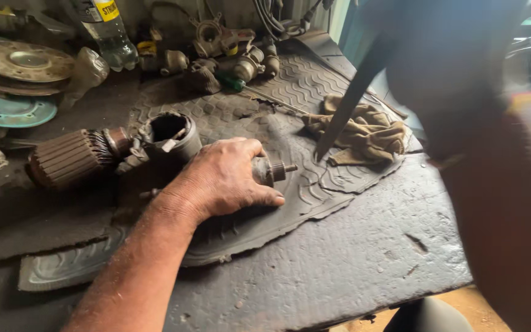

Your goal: The person holds a cylindrical motor component on a workbench and uses a small metal tool to scrape and clean the shaft area. They then use a flat metal file to smooth the shaft surface. The person continues to clean and file the component throughout the clip.

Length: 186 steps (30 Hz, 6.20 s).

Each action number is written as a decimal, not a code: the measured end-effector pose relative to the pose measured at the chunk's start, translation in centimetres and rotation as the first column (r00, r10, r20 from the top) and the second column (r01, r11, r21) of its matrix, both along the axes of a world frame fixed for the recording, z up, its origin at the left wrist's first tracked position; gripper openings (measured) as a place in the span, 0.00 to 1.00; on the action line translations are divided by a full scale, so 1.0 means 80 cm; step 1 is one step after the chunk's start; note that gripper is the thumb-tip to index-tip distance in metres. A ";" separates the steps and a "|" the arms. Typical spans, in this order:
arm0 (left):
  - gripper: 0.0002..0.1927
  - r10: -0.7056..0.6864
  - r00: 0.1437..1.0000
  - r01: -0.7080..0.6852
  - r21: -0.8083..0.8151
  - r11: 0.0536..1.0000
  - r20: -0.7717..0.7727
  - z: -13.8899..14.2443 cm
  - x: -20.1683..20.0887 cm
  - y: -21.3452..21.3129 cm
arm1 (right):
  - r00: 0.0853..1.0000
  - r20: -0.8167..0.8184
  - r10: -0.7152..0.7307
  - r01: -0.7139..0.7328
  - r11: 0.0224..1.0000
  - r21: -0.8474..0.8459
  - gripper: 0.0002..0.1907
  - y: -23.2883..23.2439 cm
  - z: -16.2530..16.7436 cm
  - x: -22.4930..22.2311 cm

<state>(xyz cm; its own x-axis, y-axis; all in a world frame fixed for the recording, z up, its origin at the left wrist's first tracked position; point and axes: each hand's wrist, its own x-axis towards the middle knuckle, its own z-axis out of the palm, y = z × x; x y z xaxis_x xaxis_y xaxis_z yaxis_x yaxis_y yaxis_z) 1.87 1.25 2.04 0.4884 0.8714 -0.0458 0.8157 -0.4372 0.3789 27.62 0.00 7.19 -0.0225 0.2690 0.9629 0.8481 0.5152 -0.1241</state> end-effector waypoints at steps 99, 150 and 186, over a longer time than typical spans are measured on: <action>0.33 -0.002 1.000 -0.002 0.146 0.989 0.026 -0.020 0.005 -0.007 | 0.998 -0.048 0.037 -0.060 0.513 -0.856 0.31 -0.053 -0.092 -0.094; 0.32 0.064 0.998 -0.065 0.089 0.994 0.018 -0.009 0.011 -0.019 | 0.995 -0.091 -0.041 -0.060 0.479 -0.876 0.32 -0.051 -0.087 -0.084; 0.31 0.012 0.994 -0.028 0.155 0.988 0.107 -0.013 0.003 -0.009 | 0.994 -0.106 0.020 -0.099 0.570 -0.816 0.31 -0.048 -0.088 -0.086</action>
<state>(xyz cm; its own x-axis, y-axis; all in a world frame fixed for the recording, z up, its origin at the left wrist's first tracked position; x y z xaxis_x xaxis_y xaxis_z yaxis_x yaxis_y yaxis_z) 2.12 0.53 1.03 0.4654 0.8736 0.1423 0.7840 -0.4816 0.3916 20.76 -3.84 0.16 -0.0068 0.9440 0.3300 0.7866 0.2088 -0.5810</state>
